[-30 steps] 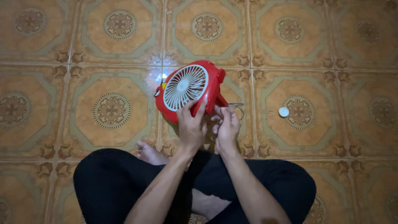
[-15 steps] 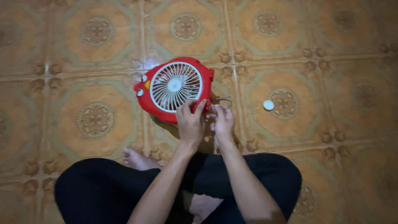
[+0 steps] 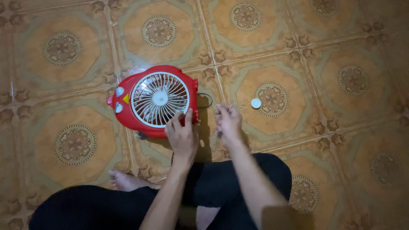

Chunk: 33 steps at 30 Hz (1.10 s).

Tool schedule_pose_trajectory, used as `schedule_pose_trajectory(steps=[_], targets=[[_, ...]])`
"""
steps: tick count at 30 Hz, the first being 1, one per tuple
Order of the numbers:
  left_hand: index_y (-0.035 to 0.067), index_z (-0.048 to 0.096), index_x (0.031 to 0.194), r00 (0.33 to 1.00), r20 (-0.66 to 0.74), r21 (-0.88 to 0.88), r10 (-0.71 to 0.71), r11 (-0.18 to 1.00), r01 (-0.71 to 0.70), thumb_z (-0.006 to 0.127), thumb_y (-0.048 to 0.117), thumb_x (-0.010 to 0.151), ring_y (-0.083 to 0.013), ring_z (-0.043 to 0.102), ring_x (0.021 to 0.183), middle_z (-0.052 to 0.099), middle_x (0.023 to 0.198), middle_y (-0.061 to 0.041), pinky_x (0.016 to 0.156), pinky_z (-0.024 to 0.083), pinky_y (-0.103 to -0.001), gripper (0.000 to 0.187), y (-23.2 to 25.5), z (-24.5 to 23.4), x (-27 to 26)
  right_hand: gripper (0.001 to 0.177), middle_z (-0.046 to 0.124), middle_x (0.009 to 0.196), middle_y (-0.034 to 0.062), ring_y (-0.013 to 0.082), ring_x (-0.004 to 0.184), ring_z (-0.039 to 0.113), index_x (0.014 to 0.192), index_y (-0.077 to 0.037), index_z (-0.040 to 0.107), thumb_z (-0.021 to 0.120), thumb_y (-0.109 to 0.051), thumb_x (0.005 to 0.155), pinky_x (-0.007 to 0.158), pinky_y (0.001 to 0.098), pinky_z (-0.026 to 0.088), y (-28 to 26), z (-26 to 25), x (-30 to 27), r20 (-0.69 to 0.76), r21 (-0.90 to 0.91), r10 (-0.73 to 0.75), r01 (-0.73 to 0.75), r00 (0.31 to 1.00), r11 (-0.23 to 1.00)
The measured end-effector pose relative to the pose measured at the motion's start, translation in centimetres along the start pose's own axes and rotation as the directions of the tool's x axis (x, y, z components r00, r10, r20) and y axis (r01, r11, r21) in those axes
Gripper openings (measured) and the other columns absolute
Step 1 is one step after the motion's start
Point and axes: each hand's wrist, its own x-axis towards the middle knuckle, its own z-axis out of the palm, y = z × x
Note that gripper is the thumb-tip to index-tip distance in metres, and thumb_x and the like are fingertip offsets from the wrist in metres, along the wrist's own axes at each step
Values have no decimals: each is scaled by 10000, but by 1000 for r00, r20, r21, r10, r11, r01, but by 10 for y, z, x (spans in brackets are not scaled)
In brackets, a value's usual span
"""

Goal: The person disassembles a red electric fan by removing the front grille, fan blades, and rear cover using a screwdriver. They then reassemble the fan by placing the blades back, securing the rear cover, and snapping the front grille into place.

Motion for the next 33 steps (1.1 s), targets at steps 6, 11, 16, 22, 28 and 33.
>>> schedule_pose_trajectory(steps=[6,11,16,22,28,33], targets=[[155,653,1318,999,-41,75,35,997,-32,737,195,832,-362,525,1144,573,1269,-142,986,412,-515,495,17,10,8,125,564,633,-41,76,443,408,982,-75,733,692,-182,932,368,286,286,-61,-51,39,-45,-433,-74,47,996,900],[106,671,1193,973,39,-44,226,973,-224,708,208,809,-336,558,1097,611,1175,-122,920,428,-500,399,43,38,2,115,658,711,-29,58,541,521,947,-24,761,718,-130,932,489,239,430,-55,-106,80,166,-495,-141,206,976,844],[111,693,1106,932,174,-265,319,926,-268,698,163,863,-294,584,973,624,980,-79,845,475,-429,249,79,103,-2,95,670,733,5,80,607,563,950,-7,759,730,-81,898,532,242,439,-12,-146,98,88,-545,-48,88,995,834],[100,693,1061,908,270,-218,321,939,-268,690,144,832,-304,612,950,634,950,-89,797,510,-429,234,90,159,4,141,706,798,29,86,704,632,973,24,763,731,-52,859,626,232,511,2,-152,111,73,-530,-49,81,996,844],[94,683,1084,915,297,-214,272,953,-214,687,134,783,-306,619,977,644,1002,-96,801,520,-426,304,81,176,7,172,740,850,52,112,765,662,1008,-14,766,761,-111,865,694,267,532,-4,-144,110,41,-661,-116,114,992,741],[92,675,1076,891,366,-162,270,961,-224,693,137,778,-304,625,982,647,1023,-100,819,520,-431,301,75,180,8,176,770,856,56,103,754,685,1014,-42,771,765,-138,868,704,276,549,-11,-138,103,73,-738,-152,156,986,657]])
